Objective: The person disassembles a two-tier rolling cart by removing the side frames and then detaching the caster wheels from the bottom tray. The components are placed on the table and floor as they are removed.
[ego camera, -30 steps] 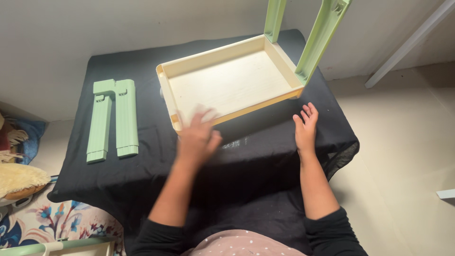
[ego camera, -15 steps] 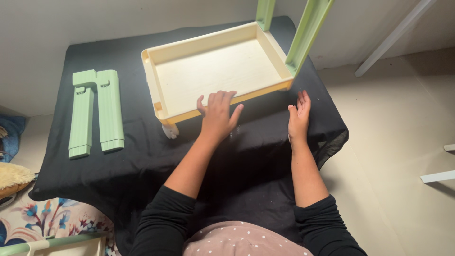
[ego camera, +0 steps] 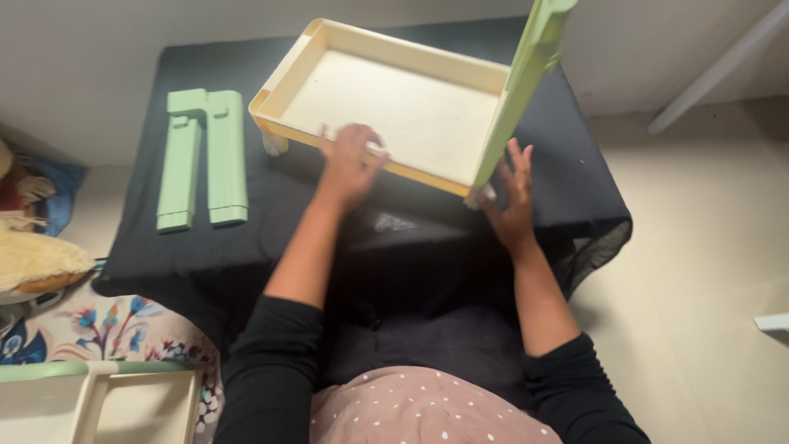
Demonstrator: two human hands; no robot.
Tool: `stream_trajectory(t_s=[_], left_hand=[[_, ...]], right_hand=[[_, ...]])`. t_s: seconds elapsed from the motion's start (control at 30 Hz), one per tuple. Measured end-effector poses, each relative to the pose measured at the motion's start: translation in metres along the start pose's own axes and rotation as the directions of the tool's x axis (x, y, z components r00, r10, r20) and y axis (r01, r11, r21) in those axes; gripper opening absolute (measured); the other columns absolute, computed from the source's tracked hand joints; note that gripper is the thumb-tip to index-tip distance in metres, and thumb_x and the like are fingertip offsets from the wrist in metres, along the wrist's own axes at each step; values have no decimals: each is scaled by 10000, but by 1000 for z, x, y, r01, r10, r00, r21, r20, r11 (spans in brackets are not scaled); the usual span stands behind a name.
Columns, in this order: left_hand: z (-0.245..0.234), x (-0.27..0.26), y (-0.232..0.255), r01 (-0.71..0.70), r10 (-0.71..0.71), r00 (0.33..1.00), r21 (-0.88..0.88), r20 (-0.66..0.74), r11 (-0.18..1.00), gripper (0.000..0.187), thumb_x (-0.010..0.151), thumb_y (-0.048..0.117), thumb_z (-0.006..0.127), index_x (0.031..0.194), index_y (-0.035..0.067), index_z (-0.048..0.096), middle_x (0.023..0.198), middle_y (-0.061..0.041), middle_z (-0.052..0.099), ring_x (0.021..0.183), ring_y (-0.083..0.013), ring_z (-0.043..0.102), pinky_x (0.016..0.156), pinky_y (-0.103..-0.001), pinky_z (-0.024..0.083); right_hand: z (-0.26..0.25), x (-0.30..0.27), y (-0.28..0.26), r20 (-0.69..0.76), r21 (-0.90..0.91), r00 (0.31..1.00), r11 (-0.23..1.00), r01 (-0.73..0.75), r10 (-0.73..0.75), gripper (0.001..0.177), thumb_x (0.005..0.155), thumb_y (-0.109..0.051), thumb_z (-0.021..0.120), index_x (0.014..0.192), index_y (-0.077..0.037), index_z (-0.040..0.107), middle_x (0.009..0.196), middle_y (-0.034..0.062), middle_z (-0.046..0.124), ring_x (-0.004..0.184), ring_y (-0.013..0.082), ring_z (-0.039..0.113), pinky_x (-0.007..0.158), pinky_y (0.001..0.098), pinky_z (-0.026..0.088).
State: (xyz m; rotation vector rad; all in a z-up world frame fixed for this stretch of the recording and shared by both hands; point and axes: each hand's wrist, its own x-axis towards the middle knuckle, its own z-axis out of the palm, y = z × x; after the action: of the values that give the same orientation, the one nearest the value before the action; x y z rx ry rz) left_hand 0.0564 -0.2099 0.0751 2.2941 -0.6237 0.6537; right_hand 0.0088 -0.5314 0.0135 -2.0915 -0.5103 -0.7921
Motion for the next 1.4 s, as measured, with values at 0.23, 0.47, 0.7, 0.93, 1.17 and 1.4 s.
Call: stream_trajectory(t_s=[0.23, 0.47, 0.7, 0.93, 1.17, 1.4], left_hand=[[30, -40, 58, -41, 12, 976, -131, -217, 991, 574, 1020, 474, 603, 1422, 72, 522, 1320, -117, 651, 1301, -299, 598, 1201, -698, -89], [-20, -49, 21, 51, -85, 991, -296, -103, 954, 409, 979, 496, 594, 1083, 151, 786, 929, -7, 758, 994, -187, 708, 1286, -588, 44], [-34, -52, 5, 4, -27, 999, -475, -41, 880, 401, 973, 497, 636, 1038, 131, 786, 1114, -48, 762, 1161, -204, 668, 1274, -571, 5], [-15, -37, -18, 8, 3, 1000, -661, 16, 750, 361, 938, 462, 679, 942, 121, 799, 1109, -68, 766, 1219, -217, 659, 1320, -532, -15], [14, -25, -24, -58, -71, 980, -613, -184, 788, 396, 986, 377, 677, 1016, -12, 744, 1049, -181, 763, 1094, -341, 705, 1284, -490, 143], [18, -43, -18, -86, -45, 926, -326, -374, 941, 430, 1111, 379, 485, 1271, -12, 565, 1171, -288, 688, 1154, -464, 677, 1079, -451, 514]], right_hand=[[72, -6, -57, 215, -12, 963, 986, 169, -162, 718, 990, -314, 715, 1603, -92, 414, 1700, 115, 348, 1629, 406, 182, 1318, 593, 144], [92, 19, -88, 212, -69, 939, 954, 292, -272, 742, 922, -327, 759, 1555, -112, 437, 1638, 169, 356, 1558, 438, 213, 1253, 642, 131], [97, 23, -105, 155, -255, 952, 920, 298, -265, 582, 876, -334, 799, 1403, -169, 616, 1373, 104, 542, 1384, 343, 464, 1249, 615, 230], [89, 23, -110, 152, -392, 963, 880, 267, -224, 522, 877, -346, 793, 1362, -188, 680, 1232, 99, 569, 1233, 322, 488, 1075, 491, 346], [85, 41, -123, 127, -526, 975, 821, 220, -180, 488, 866, -313, 771, 1341, -222, 709, 1154, 104, 616, 1161, 299, 533, 1016, 468, 383], [70, 85, -122, 320, 249, 946, 967, -44, -40, 395, 969, -128, 691, 1345, -24, 634, 1221, 159, 720, 1140, 273, 697, 992, 377, 541]])
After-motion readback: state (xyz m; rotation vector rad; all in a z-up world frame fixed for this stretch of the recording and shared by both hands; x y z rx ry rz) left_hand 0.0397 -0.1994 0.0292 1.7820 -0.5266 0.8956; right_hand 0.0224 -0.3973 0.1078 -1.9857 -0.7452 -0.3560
